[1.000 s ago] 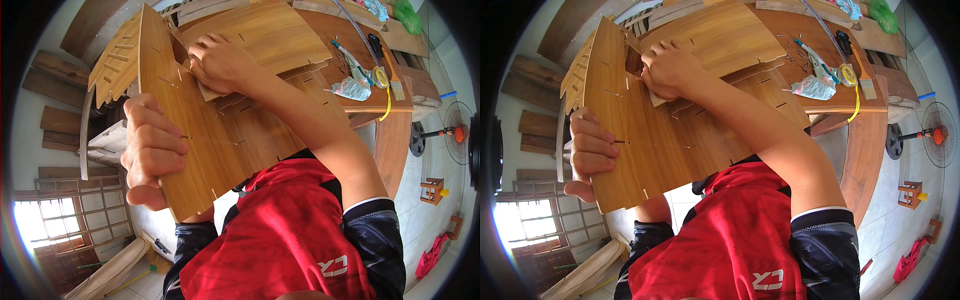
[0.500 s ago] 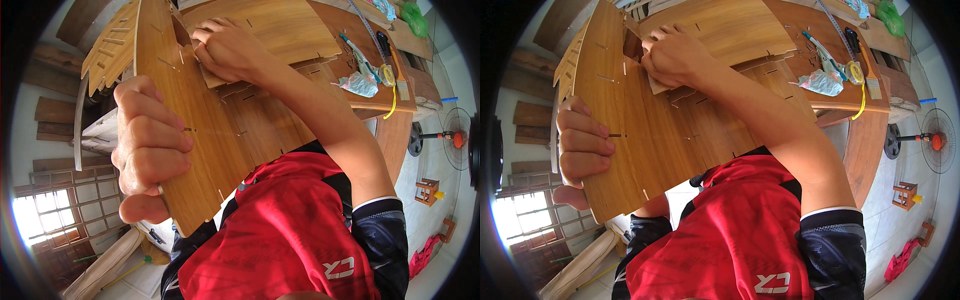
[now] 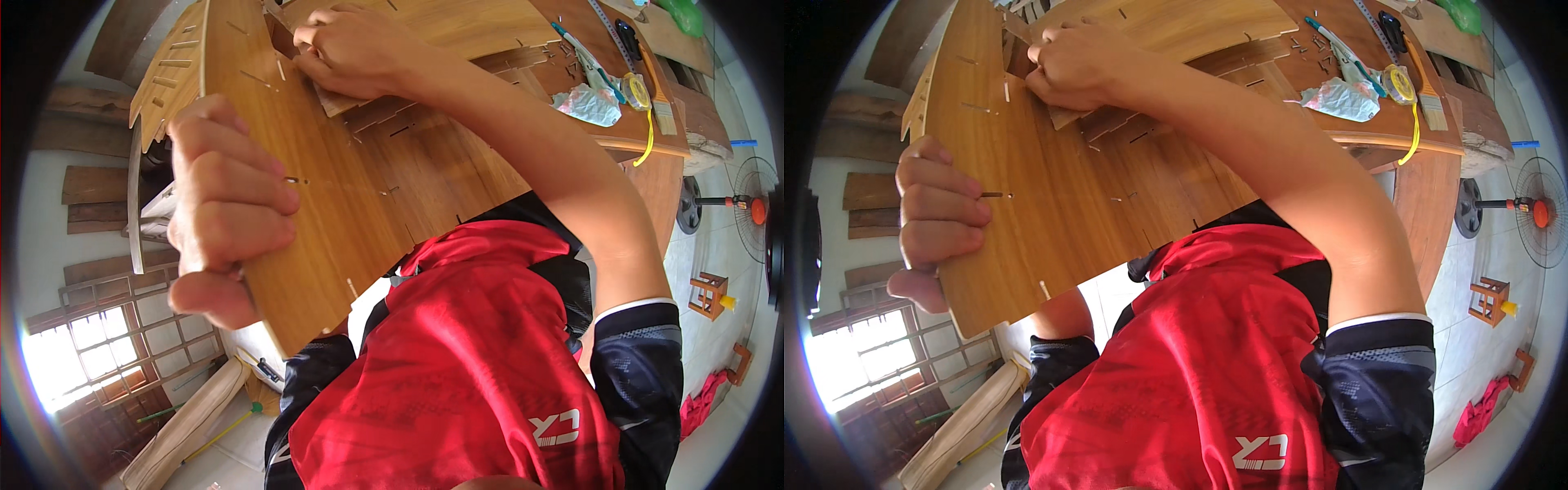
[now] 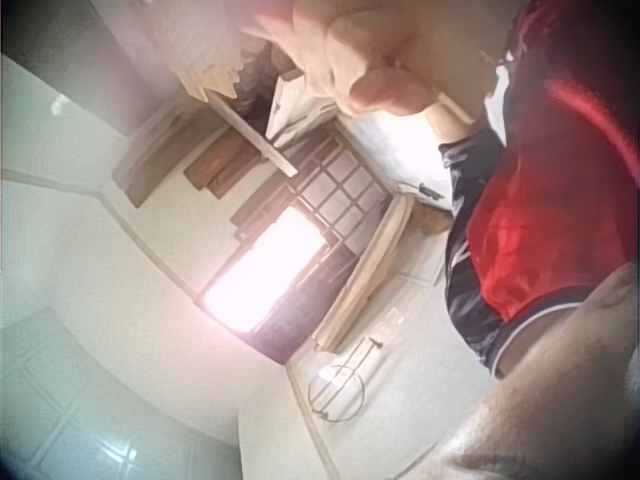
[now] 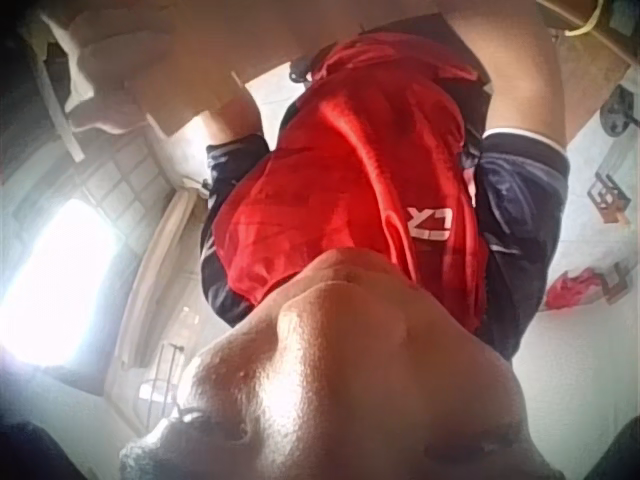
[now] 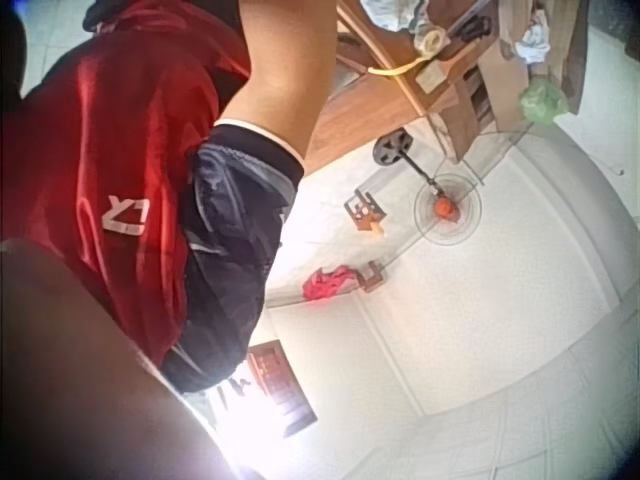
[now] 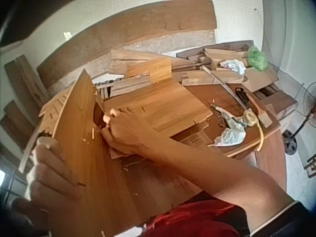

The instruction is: Assembling a slotted wooden storage organizer or shelf unit by hand.

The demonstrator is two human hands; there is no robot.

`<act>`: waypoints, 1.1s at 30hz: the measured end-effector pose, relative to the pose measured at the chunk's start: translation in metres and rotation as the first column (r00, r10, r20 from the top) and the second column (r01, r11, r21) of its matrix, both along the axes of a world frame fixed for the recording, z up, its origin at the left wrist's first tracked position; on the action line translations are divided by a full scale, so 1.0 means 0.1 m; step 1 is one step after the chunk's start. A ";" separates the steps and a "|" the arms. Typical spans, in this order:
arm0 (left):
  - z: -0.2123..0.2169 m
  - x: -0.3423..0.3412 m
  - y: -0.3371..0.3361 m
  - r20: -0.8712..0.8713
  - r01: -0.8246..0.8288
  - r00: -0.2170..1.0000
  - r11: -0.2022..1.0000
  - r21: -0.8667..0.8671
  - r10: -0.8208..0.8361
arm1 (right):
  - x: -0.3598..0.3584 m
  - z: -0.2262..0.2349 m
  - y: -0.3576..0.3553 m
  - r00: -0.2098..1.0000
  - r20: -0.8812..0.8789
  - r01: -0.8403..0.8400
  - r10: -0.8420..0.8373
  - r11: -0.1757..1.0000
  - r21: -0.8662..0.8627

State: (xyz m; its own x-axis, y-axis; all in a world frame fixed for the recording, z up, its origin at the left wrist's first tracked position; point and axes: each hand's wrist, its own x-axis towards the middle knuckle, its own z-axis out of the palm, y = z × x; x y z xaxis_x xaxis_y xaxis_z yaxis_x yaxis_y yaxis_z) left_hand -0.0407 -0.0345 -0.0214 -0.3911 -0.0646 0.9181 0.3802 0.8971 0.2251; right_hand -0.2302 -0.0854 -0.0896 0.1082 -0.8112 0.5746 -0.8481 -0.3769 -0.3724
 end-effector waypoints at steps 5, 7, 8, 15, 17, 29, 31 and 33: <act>0.01 0.06 0.03 -0.086 -0.036 0.996 0.999 0.034 0.039 | -0.12 0.18 0.43 0.960 -0.068 -0.270 0.272 0.962 0.042; 0.03 0.02 0.04 -0.085 -0.036 0.996 0.999 0.033 0.038 | -0.20 0.11 0.53 0.934 -0.229 -0.321 0.276 0.928 -0.188; 0.03 0.00 0.05 -0.082 -0.031 0.996 0.999 0.031 0.034 | -0.21 0.07 0.54 0.932 -0.231 -0.324 0.279 0.928 -0.186; 0.03 0.00 0.11 -0.105 -0.061 0.992 0.997 0.040 0.065 | -0.18 -0.06 0.42 0.808 -0.589 -0.206 0.006 0.940 -0.273; 0.04 0.02 0.13 -0.091 -0.048 0.994 0.995 0.089 0.056 | -0.25 -0.06 0.37 0.755 -0.655 -0.272 0.015 0.916 -0.293; 0.03 0.11 0.05 -0.155 0.002 0.988 0.993 0.120 0.016 | -0.32 0.02 0.33 0.614 -0.788 -0.263 0.035 0.951 -0.162; 0.01 0.14 0.07 -0.154 -0.013 0.988 0.992 0.126 0.032 | -0.31 0.05 0.32 0.569 -0.822 -0.257 0.031 0.956 -0.142; 0.02 0.16 0.06 -0.152 -0.029 0.987 0.991 0.131 0.049 | -0.32 0.05 0.27 0.563 -0.826 -0.270 0.029 0.951 -0.150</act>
